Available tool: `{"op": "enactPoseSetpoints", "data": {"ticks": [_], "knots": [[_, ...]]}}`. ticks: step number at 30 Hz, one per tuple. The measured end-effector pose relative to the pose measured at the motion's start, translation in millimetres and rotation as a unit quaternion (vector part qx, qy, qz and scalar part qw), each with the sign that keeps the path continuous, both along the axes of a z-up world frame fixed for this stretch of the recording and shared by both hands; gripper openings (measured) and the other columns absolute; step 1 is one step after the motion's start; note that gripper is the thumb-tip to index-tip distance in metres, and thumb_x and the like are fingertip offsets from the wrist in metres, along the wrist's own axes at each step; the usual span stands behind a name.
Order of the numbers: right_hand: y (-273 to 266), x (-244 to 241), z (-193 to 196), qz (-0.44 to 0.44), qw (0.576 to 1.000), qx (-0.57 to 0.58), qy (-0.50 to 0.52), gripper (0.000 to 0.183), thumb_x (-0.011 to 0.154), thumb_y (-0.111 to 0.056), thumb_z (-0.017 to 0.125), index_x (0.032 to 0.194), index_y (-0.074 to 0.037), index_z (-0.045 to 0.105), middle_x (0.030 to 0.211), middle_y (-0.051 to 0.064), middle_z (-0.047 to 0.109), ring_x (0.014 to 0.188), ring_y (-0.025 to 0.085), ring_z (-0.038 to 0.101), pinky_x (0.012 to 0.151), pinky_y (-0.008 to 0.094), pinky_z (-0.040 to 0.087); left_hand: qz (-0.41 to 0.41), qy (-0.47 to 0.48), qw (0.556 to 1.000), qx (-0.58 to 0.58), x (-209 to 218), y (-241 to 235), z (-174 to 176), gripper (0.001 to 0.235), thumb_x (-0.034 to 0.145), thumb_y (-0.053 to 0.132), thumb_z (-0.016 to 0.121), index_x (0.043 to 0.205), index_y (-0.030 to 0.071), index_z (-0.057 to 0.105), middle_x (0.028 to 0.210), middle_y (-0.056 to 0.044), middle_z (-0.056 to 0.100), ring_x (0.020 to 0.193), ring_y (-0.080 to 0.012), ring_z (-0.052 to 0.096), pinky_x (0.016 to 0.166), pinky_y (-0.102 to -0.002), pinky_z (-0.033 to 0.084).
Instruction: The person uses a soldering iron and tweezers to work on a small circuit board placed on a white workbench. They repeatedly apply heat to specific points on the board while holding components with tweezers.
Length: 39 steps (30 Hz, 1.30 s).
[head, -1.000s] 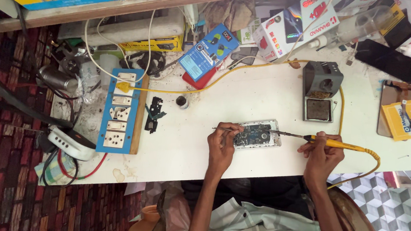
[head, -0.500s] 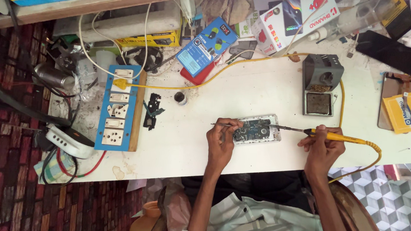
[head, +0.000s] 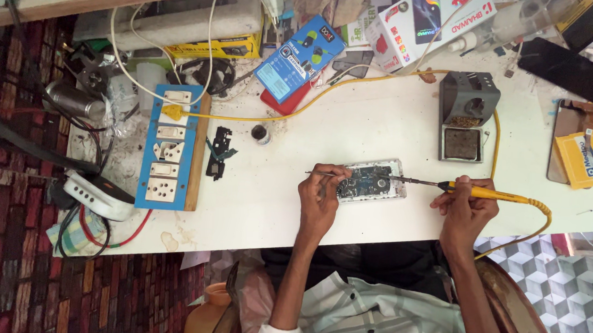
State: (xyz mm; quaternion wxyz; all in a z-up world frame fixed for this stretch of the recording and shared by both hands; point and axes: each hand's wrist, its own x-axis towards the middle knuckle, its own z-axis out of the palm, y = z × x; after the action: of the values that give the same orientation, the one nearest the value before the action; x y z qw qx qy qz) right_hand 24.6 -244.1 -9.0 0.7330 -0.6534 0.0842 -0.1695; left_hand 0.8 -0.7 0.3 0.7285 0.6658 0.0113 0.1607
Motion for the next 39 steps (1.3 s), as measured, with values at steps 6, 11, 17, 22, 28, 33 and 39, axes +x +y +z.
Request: {"op": "enactPoseSetpoints", "data": {"ticks": [6,11,17,22,28,33,39], "knots": [[0.6,-1.9,2.2,0.003,1.000,-0.010,-0.001,0.021,0.115,-0.011,0.053,0.098,-0.003,0.044,0.073,0.006,0.054,0.054,0.015,0.061,0.046,0.025,0.040,-0.004,-0.020,1.000,0.000,0.1,0.0,-3.7,0.014,0.102,-0.012,0.050,0.106,-0.003,0.059,0.104,-0.016,0.072,0.106,-0.0221,0.073,0.100,-0.034,0.061],[0.2,-0.3,2.6,0.000,1.000,-0.013,0.002,0.020,0.115,-0.012,0.052,0.098,-0.003,0.046,0.073,0.005,0.054,0.053,0.014,0.060,0.046,0.025,0.040,-0.003,-0.015,1.000,-0.011,0.6,0.0,-4.2,0.012,0.103,-0.011,0.052,0.106,-0.003,0.060,0.104,-0.017,0.073,0.106,-0.0224,0.073,0.100,-0.034,0.060],[-1.9,0.0,-1.7,0.000,1.000,-0.008,-0.001,0.022,0.115,-0.013,0.054,0.097,-0.003,0.046,0.069,0.006,0.054,0.052,0.015,0.059,0.045,0.025,0.039,0.002,-0.011,1.000,0.007,-0.9,0.0,-3.4,0.011,0.104,-0.008,0.052,0.108,-0.002,0.060,0.105,-0.016,0.074,0.107,-0.0218,0.074,0.099,-0.034,0.060],[-2.3,-0.6,-3.3,0.000,1.000,-0.016,-0.005,0.022,0.115,-0.013,0.054,0.097,-0.003,0.046,0.069,0.006,0.054,0.051,0.015,0.059,0.045,0.026,0.039,0.001,-0.004,1.000,0.007,-0.2,0.3,-2.1,0.012,0.104,-0.009,0.052,0.108,-0.001,0.060,0.105,-0.015,0.074,0.106,-0.0213,0.074,0.100,-0.034,0.060],[-1.9,0.6,-2.6,0.005,1.000,0.005,-0.013,0.019,0.115,-0.012,0.054,0.099,-0.003,0.048,0.073,0.006,0.056,0.055,0.016,0.062,0.048,0.026,0.041,0.001,-0.012,1.000,0.009,-0.3,0.4,-3.4,0.011,0.103,-0.009,0.052,0.107,-0.001,0.059,0.104,-0.015,0.075,0.106,-0.0211,0.074,0.099,-0.034,0.060],[-0.6,-0.3,-0.3,0.009,1.000,-0.018,-0.004,0.021,0.115,-0.013,0.054,0.098,-0.003,0.047,0.071,0.007,0.057,0.054,0.015,0.061,0.047,0.026,0.040,0.002,-0.007,1.000,-0.001,-0.1,-0.3,-4.8,0.012,0.104,-0.009,0.052,0.107,-0.001,0.060,0.103,-0.015,0.074,0.105,-0.0205,0.074,0.098,-0.034,0.061],[0.5,-0.5,2.5,0.006,0.999,-0.030,-0.010,0.021,0.116,-0.013,0.054,0.099,-0.002,0.049,0.069,0.007,0.056,0.055,0.015,0.061,0.049,0.026,0.041,0.002,-0.004,1.000,0.006,0.4,0.8,-5.0,0.013,0.103,-0.009,0.051,0.107,-0.001,0.061,0.103,-0.015,0.074,0.104,-0.0214,0.074,0.098,-0.034,0.062]]}}
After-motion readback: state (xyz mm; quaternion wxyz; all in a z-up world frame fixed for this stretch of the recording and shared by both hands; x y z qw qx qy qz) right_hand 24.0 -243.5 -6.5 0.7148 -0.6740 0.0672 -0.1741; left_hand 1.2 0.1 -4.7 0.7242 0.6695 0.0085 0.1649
